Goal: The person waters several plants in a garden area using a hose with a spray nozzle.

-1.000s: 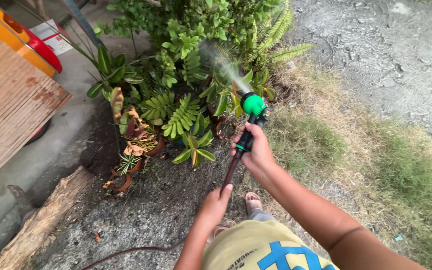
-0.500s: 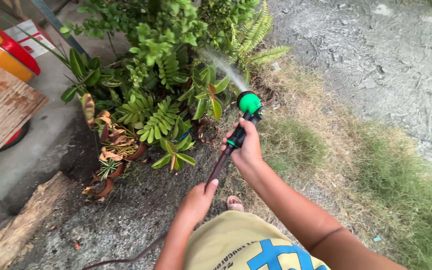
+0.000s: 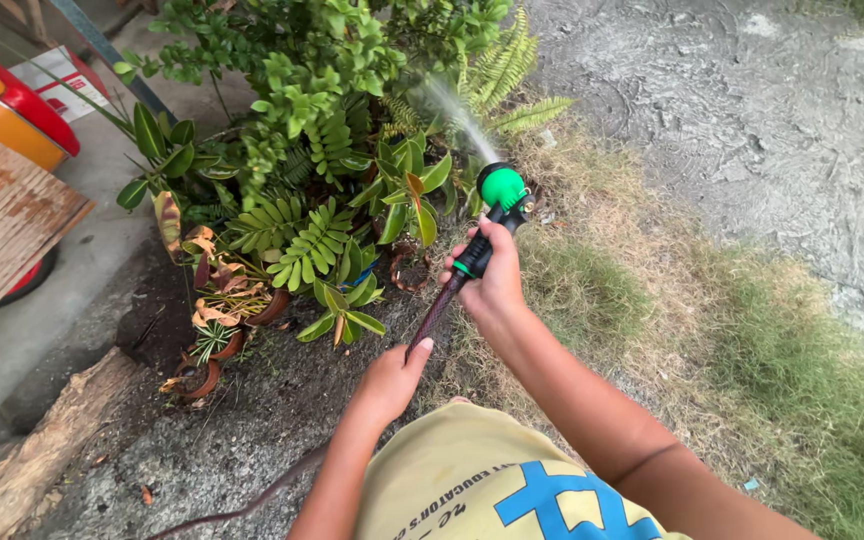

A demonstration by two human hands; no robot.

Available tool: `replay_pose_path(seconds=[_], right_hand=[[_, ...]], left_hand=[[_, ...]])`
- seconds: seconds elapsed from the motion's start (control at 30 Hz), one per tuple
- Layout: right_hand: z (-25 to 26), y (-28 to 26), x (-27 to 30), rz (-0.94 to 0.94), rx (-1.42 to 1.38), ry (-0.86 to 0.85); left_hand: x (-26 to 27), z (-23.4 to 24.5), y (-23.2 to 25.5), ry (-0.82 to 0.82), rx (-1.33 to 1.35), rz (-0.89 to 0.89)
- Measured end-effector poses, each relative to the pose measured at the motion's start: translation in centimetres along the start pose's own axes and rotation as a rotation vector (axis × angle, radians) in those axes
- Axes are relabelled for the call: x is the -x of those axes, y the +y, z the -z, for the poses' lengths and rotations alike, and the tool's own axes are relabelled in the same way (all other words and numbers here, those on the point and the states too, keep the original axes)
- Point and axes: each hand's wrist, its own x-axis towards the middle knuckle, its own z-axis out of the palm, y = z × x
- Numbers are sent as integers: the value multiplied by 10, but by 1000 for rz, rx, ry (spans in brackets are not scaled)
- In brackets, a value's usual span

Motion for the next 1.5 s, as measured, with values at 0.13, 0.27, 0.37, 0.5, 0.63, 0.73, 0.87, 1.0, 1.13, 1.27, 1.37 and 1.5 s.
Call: replay_pose_path(seconds=[0.13,0.27,0.37,0.5,0.63,0.73,0.87,1.0,1.13,1.27,1.37,1.5], right_hand=[[-10,-4,-2,29,36,-31],[-22,-6,-6,20,68,-43],[-25,-5,-10,15,84,-24],[-24,-3,-13,16,100,-14],[-23,-2,-14,25,113,-10],[-23,0,-13,22,124,-25],[-25,7,-14,-23,146,-47],[-27,17,-16,-75,137,-71],[-28,27,-16,-100,157,-95],[-25,42,-22,-105,140,-142],[-20,51,-29,-126,142,-136],[-4,57,-36,-166,135,-73]], left_hand=[[-3,5,3,3,31,-30],[-9,10,3,19,27,-17],[-15,11,0,3,32,-67],[-18,10,-6,-11,49,-69],[-21,7,-10,7,49,-105],[-20,7,-15,-10,71,-113],[-16,6,-20,1,54,-89],[-12,5,-28,22,102,-45],[-11,1,-39,47,132,-43],[-11,-2,-55,43,160,60],[-14,-8,-65,80,172,25],[-18,-12,-74,54,54,59]])
